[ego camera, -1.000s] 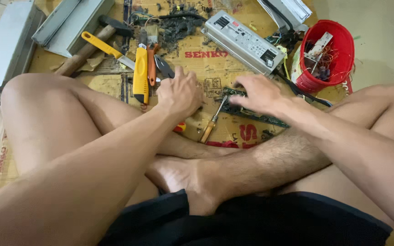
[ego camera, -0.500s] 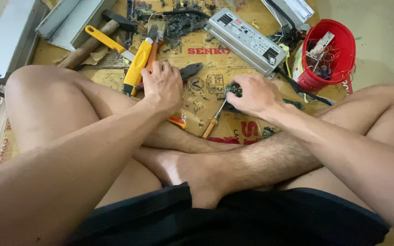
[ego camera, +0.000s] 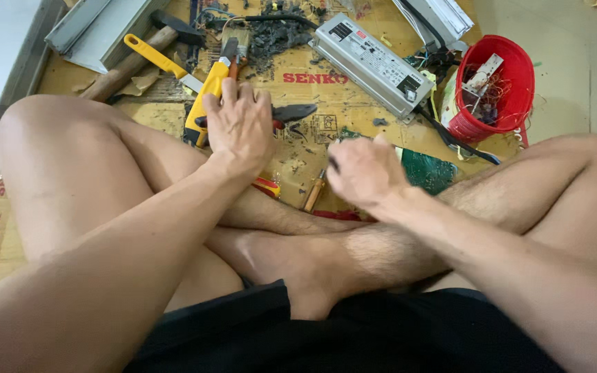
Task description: The person sits cross-legged on the floor and uses pliers and a screwdriver to remove components from a green circuit board. They repeatedly pry and pull at parts of the board, occasionally switching between tools to extract pieces.
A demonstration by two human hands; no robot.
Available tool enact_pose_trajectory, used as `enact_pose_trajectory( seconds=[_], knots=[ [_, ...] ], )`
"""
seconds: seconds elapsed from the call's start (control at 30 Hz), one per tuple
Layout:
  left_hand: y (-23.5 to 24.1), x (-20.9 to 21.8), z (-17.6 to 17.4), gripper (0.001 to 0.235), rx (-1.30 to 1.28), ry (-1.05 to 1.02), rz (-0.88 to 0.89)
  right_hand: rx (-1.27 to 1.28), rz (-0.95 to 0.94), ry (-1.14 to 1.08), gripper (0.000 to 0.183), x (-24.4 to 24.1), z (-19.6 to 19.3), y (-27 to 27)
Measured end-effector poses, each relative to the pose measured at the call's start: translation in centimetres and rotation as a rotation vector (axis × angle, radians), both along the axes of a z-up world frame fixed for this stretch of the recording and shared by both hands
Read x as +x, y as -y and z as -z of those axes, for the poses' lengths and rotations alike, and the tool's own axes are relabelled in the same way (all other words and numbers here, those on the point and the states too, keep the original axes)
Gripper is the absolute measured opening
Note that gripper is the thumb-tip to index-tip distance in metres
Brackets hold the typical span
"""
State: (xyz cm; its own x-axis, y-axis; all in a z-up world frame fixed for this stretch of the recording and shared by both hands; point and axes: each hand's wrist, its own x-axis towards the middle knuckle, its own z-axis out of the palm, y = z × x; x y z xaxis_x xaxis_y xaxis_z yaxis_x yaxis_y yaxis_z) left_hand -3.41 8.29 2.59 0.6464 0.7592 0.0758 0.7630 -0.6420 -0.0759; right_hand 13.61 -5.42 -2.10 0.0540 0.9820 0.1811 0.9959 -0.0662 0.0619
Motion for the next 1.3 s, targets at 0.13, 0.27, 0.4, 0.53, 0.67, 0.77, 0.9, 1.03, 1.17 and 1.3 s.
enact_pose_trajectory(
  seconds=[0.13,0.27,0.4,0.53,0.67,0.77,0.9,1.03,1.17,1.3],
  knots=[
    [-1.9,0.3,2.0,0.045,-0.094,0.054,-0.012,-0.237,0.043,-0.135,0.032,-3.7,-1.3,-0.8],
    [-2.5,0.8,4.3,0.051,-0.181,0.129,0.026,-0.310,-0.017,-0.405,0.024,-3.9,-1.1,-1.7],
    [-2.2,0.8,4.1,0.041,-0.165,0.113,0.008,-0.117,0.067,-0.435,0.023,-1.4,-3.3,-0.1],
    [-1.7,1.2,3.8,0.034,-0.137,0.081,0.030,-0.013,0.241,-0.150,0.036,2.7,-3.4,-1.1],
    [-0.5,0.9,2.7,0.038,-0.149,0.002,0.065,-0.199,0.378,-0.293,0.039,4.7,-1.0,-0.8],
    [-0.7,1.2,3.1,0.039,-0.148,0.004,0.073,-0.201,0.413,-0.272,0.040,4.8,-1.0,-0.9],
    [-0.3,1.3,2.9,0.036,-0.135,0.018,0.103,-0.258,0.441,-0.334,0.040,7.3,0.4,-0.6],
    [-0.1,1.4,3.0,0.034,-0.140,0.006,0.145,-0.203,0.330,-0.345,0.039,6.5,-0.3,0.1],
    [-0.4,1.6,3.8,0.037,-0.153,0.016,0.196,-0.251,0.301,-0.341,0.040,5.8,-1.8,0.3],
    [-0.3,1.6,3.8,0.034,-0.139,0.014,0.260,-0.243,0.309,-0.423,0.044,4.7,-3.3,0.5]
  ],
)
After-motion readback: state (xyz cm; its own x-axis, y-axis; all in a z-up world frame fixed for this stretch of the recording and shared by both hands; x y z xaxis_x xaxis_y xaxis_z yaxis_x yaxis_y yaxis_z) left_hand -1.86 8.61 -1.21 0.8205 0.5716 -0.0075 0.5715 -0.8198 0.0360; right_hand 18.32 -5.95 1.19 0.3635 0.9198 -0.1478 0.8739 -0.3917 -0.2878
